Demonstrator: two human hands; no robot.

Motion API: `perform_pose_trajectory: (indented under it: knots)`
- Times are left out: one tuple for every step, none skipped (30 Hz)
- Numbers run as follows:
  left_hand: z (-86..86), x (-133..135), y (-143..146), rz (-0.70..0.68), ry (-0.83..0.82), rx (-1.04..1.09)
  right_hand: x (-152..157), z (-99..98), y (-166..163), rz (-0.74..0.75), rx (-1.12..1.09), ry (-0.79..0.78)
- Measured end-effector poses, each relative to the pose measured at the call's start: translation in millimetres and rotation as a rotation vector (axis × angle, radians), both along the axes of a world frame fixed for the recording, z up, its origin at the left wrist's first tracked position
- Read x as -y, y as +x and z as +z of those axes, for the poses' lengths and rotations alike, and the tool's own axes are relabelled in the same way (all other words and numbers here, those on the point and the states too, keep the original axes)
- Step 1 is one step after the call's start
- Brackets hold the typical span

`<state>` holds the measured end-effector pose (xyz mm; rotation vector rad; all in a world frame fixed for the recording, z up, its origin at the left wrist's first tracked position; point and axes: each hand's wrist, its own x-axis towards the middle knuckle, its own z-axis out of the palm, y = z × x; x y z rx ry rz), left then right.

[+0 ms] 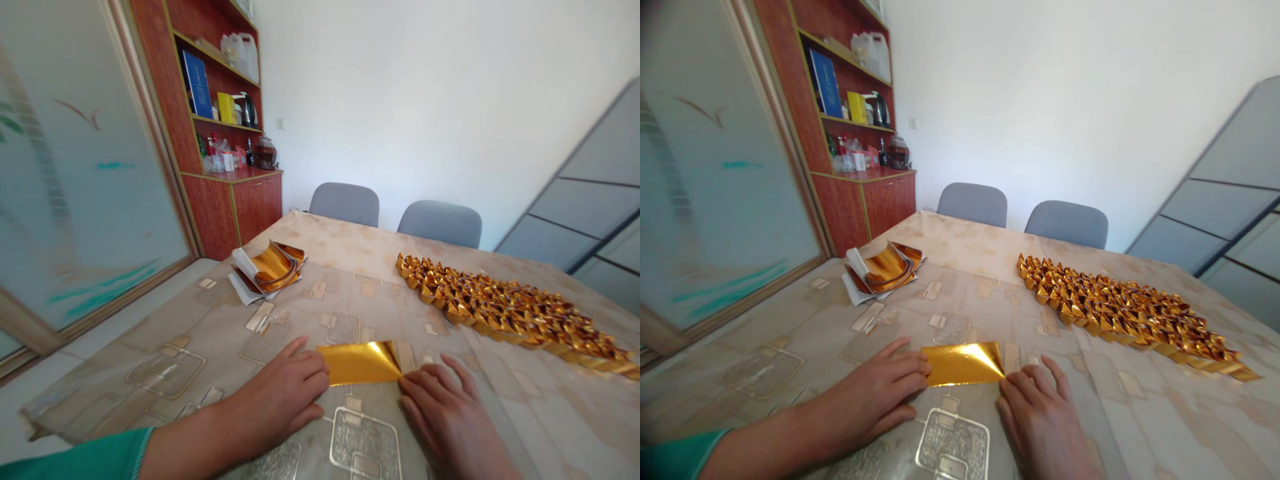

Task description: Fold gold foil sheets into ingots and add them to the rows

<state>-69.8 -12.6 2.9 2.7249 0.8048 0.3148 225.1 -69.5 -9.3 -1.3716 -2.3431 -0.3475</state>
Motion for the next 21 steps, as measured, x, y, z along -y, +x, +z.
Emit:
perform_pose_trajectory:
  knots:
    - [-0.2,-3,5,0.009,0.016,-0.002,-2,2.9,3,-0.017,-0.006,0.008]
    - [-0.4,-6,9,0.004,0.037,-0.008,-4,5.9,2,-0.025,-0.016,0.017]
    - [-0.7,-9,14,-0.003,0.059,-0.019,-6,9.0,-1,-0.023,-0.033,0.025]
    - [-1.2,-11,18,-0.004,0.087,-0.030,-8,12.1,-7,-0.010,-0.052,0.019]
    - [-2.0,-13,22,-0.004,0.120,-0.045,-11,14.8,-16,0.022,-0.069,0.009]
    - [-3.1,-15,25,-0.001,0.154,-0.056,-13,17.0,-26,0.055,-0.092,-0.036]
    - [-4.2,-16,27,0.002,0.185,-0.062,-16,18.5,-37,0.100,-0.117,-0.091]
    - [-5.3,-16,28,0.006,0.207,-0.062,-19,18.9,-48,0.112,-0.130,-0.166]
    - [-6.1,-17,28,0.011,0.217,-0.054,-22,18.3,-59,0.124,-0.133,-0.227]
    - [-6.3,-17,27,0.017,0.214,-0.041,-25,16.6,-67,0.121,-0.123,-0.273]
    - [-5.7,-18,26,0.023,0.196,-0.027,-28,14.0,-73,0.127,-0.095,-0.291]
    - [-4.5,-18,23,0.027,0.169,-0.018,-30,10.7,-76,0.132,-0.064,-0.290]
    - [-2.5,-19,21,0.026,0.140,-0.011,-33,7.0,-77,0.137,-0.037,-0.289]
    - [-0.2,-20,18,0.020,0.113,-0.007,-34,3.2,-77,0.146,-0.012,-0.273]
    - [2.4,-21,16,0.009,0.091,-0.006,-36,-0.5,-75,0.158,0.007,-0.252]
    - [4.8,-21,14,-0.002,0.076,-0.008,-37,-3.8,-73,0.172,0.022,-0.227]
    - [6.9,-22,14,-0.014,0.069,-0.014,-38,-6.5,-71,0.183,0.034,-0.200]
    - [8.3,-22,13,-0.023,0.071,-0.025,-38,-8.5,-70,0.189,0.044,-0.175]
    - [9.0,-22,14,-0.030,0.080,-0.039,-38,-9.7,-69,0.192,0.054,-0.156]
    - [9.0,-22,15,-0.035,0.098,-0.056,-38,-10.1,-68,0.190,0.059,-0.141]
    - [8.3,-21,17,-0.035,0.121,-0.071,-37,-9.9,-69,0.184,0.058,-0.136]
